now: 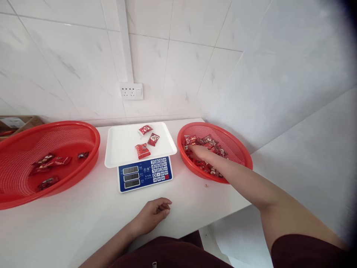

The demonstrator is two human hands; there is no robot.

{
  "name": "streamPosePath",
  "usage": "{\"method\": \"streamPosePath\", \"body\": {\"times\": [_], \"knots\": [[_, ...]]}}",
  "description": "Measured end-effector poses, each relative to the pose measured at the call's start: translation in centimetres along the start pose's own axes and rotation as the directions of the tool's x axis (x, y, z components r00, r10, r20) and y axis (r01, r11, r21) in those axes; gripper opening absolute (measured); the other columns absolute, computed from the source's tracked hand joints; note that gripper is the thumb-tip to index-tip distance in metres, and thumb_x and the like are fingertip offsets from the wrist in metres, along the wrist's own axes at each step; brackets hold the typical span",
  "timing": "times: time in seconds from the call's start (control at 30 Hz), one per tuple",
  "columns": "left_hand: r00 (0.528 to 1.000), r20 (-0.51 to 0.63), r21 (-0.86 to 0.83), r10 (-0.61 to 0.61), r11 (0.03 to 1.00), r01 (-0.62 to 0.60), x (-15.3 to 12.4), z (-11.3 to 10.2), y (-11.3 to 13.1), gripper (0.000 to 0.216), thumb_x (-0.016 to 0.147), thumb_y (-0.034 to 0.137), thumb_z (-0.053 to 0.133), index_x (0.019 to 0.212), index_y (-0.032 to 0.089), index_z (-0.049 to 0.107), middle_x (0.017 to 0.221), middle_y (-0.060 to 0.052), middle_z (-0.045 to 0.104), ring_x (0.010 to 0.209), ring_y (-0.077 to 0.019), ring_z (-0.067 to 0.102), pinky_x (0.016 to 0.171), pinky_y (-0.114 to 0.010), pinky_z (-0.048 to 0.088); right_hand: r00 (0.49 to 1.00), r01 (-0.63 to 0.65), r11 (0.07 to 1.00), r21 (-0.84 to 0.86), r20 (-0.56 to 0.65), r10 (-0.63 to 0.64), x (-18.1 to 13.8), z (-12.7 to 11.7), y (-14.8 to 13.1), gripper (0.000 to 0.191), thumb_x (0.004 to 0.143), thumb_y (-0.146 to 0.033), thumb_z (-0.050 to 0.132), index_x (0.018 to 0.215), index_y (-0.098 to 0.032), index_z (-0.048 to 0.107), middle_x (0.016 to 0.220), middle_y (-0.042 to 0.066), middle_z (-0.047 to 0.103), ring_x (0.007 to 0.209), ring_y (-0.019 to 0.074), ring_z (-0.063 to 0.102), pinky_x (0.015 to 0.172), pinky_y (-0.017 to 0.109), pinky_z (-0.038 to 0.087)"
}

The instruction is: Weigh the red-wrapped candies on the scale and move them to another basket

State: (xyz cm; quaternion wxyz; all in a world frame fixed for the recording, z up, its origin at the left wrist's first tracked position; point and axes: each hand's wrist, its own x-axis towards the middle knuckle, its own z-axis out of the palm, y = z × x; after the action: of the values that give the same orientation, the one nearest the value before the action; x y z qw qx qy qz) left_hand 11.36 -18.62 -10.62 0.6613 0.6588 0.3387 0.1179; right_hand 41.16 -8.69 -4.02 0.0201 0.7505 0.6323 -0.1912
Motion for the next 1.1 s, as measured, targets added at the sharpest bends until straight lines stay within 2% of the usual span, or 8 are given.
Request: {"method": "streamPosePath", "body": {"times": [0.23,0.33,0.43,0.5,0.6,0.87,0.97,1.1], "knots": [[0.999,0.036,-0.247,0.003,0.969,0.006,-0.1,-0.2,0.1,0.036,0.075,0.042,0.063,0.102,0.018,0.058,0.089,-0.005,0.060,0.080,-0.0167,0.055,0.074,-0.032,0.044,0.985,-0.009,0.930,0.366,-0.156,0.071,-3.6,-4.1,0.6,0.016,0.084,-0.035,0.050,0.091,-0.021,0.050,0.079,0.002,0.062,0.062,0.0124,0.057,0.051,0.021,0.042],[0.998,0.064,-0.532,0.019,0.847,0.018,-0.6,0.1,1.8,0.040,0.076,0.043,0.062,0.109,0.021,0.055,0.099,-0.008,0.059,0.088,-0.0194,0.056,0.079,-0.036,0.045,0.965,0.199,0.711,0.675,-0.259,-0.024,-7.8,-4.2,-2.3,0.019,0.082,-0.039,0.051,0.090,-0.023,0.047,0.072,-0.002,0.057,0.056,0.0104,0.053,0.047,0.021,0.042],[0.989,0.123,-0.819,0.081,0.571,0.054,-0.8,0.5,3.8,0.046,0.081,0.051,0.053,0.121,0.028,0.047,0.116,-0.009,0.054,0.104,-0.0240,0.052,0.085,-0.044,0.043,0.929,0.370,0.606,0.704,-0.266,-0.259,-11.7,-1.3,-6.7,0.012,0.081,-0.033,0.052,0.088,-0.024,0.048,0.071,-0.002,0.057,0.053,0.0110,0.052,0.046,0.023,0.043],[0.977,0.194,-0.900,0.083,0.410,0.144,-0.5,0.6,4.5,0.050,0.082,0.058,0.045,0.118,0.024,0.050,0.116,-0.011,0.055,0.106,-0.0261,0.052,0.083,-0.045,0.043,0.870,0.486,0.674,0.557,-0.228,-0.438,-13.4,1.9,-9.7,0.008,0.078,-0.022,0.055,0.086,-0.023,0.053,0.081,0.001,0.060,0.067,0.0148,0.057,0.059,0.029,0.048],[0.962,0.272,-0.915,-0.033,0.300,0.270,0.0,0.3,4.3,0.054,0.081,0.062,0.042,0.101,0.015,0.060,0.099,-0.011,0.063,0.091,-0.0242,0.059,0.073,-0.035,0.047,0.858,0.512,0.800,0.313,-0.217,-0.465,-14.7,6.5,-12.6,0.016,0.076,-0.013,0.053,0.090,-0.020,0.056,0.096,0.008,0.061,0.094,0.0241,0.054,0.073,0.038,0.048],[0.962,0.016,-0.900,-0.273,0.415,0.133,-1.3,-0.1,2.2,0.039,0.082,0.050,0.052,0.107,0.022,0.058,0.086,-0.002,0.064,0.072,-0.0146,0.061,0.062,-0.025,0.047,0.795,0.573,0.705,0.417,-0.074,-0.603,-15.2,8.9,-11.4,0.046,0.087,-0.024,0.045,0.132,-0.024,0.040,0.141,0.009,0.037,0.129,0.0250,0.034,0.103,0.045,0.036],[0.957,-0.013,-0.888,-0.291,0.443,0.123,-1.7,-0.2,1.8,0.035,0.083,0.047,0.052,0.094,0.016,0.062,0.076,-0.002,0.062,0.064,-0.0110,0.059,0.055,-0.020,0.047,0.823,0.532,0.701,0.475,-0.095,-0.560,-15.1,8.4,-10.9,0.045,0.089,-0.022,0.040,0.133,-0.028,0.040,0.145,0.006,0.030,0.131,0.0227,0.032,0.104,0.042,0.036],[0.957,-0.001,-0.875,-0.292,0.464,0.141,-2.0,-0.6,1.6,0.028,0.083,0.040,0.054,0.087,0.013,0.062,0.072,-0.003,0.061,0.059,-0.0089,0.057,0.049,-0.017,0.047,0.863,0.472,0.669,0.574,-0.143,-0.485,-14.6,8.2,-11.1,0.037,0.086,-0.023,0.045,0.121,-0.030,0.053,0.135,0.005,0.045,0.120,0.0222,0.046,0.090,0.037,0.049]]}}
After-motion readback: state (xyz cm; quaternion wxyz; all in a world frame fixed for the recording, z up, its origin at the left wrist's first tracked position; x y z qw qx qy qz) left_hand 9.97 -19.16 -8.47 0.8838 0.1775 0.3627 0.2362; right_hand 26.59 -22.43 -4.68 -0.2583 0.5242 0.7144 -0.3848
